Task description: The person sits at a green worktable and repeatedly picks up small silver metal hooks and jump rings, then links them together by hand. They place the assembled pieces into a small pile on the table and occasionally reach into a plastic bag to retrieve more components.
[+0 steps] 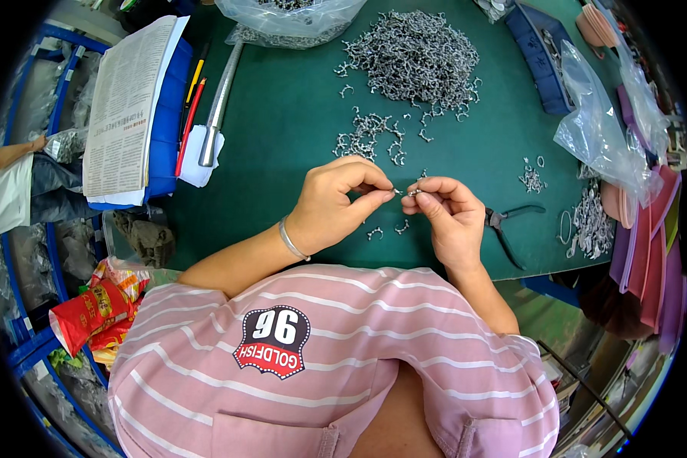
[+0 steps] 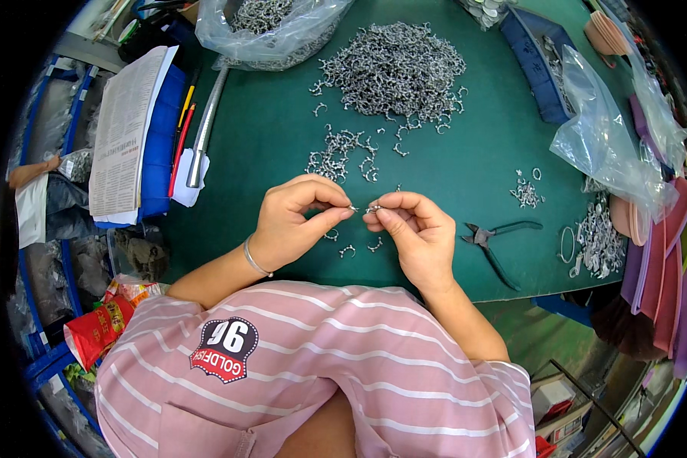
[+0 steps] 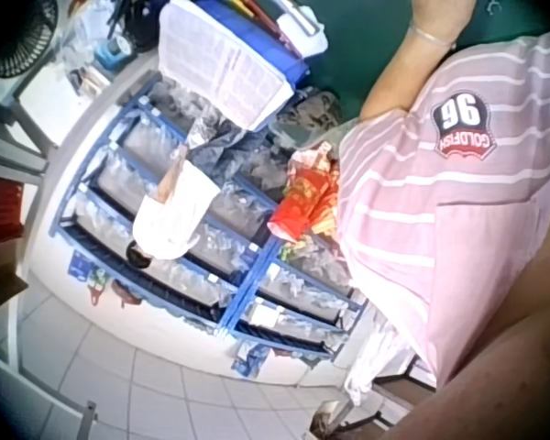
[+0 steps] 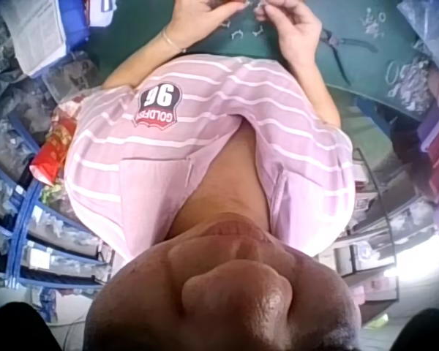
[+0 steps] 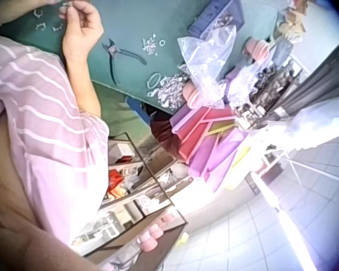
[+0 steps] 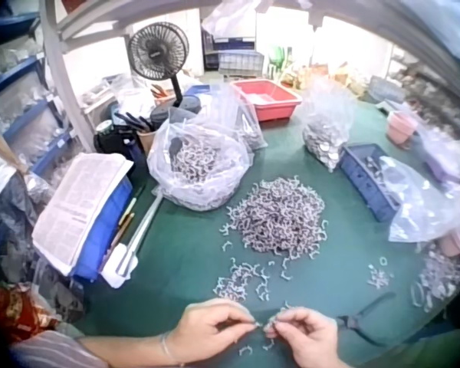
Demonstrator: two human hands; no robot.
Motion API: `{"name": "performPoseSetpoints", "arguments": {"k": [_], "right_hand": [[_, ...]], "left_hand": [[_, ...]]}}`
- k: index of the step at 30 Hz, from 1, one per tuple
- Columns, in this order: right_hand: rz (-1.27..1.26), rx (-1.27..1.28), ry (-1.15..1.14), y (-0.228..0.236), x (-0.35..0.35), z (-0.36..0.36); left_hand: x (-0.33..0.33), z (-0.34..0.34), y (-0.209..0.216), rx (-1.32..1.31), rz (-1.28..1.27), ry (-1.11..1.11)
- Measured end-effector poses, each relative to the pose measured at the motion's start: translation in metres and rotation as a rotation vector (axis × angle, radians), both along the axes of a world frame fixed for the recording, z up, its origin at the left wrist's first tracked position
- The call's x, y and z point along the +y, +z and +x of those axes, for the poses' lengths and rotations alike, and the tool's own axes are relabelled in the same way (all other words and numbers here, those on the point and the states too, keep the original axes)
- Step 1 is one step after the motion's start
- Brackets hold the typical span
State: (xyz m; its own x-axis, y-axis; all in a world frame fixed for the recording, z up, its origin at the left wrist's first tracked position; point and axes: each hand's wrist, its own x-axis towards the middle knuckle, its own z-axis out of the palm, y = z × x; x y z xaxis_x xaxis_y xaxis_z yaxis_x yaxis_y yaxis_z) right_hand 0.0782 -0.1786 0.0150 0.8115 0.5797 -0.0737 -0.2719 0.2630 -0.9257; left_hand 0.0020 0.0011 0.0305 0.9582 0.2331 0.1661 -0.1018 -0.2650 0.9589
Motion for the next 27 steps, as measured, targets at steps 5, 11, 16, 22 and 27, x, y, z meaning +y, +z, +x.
{"name": "performPoseSetpoints", "arguments": {"k": [5,11,16,22,27], "right_hand": [[0.001,-0.065,-0.017,0.0,0.002,-0.002],[-0.406,-0.792,0.242,0.005,-0.009,0.002],[-0.565,-0.847,0.283,0.004,-0.027,0.008],[-0.624,-1.14,0.319,-0.001,-0.025,0.004],[-0.463,-0.993,0.273,-0.001,-0.017,-0.004]], "left_hand": [[0.007,-0.005,0.002,-0.002,-0.019,0.012],[0.025,-0.013,0.002,0.187,0.267,-0.273],[0.027,-0.021,-0.005,0.229,0.384,-0.357],[0.014,-0.021,-0.011,0.119,0.498,-0.368],[0.01,-0.019,-0.013,0.155,0.319,-0.375]]}}
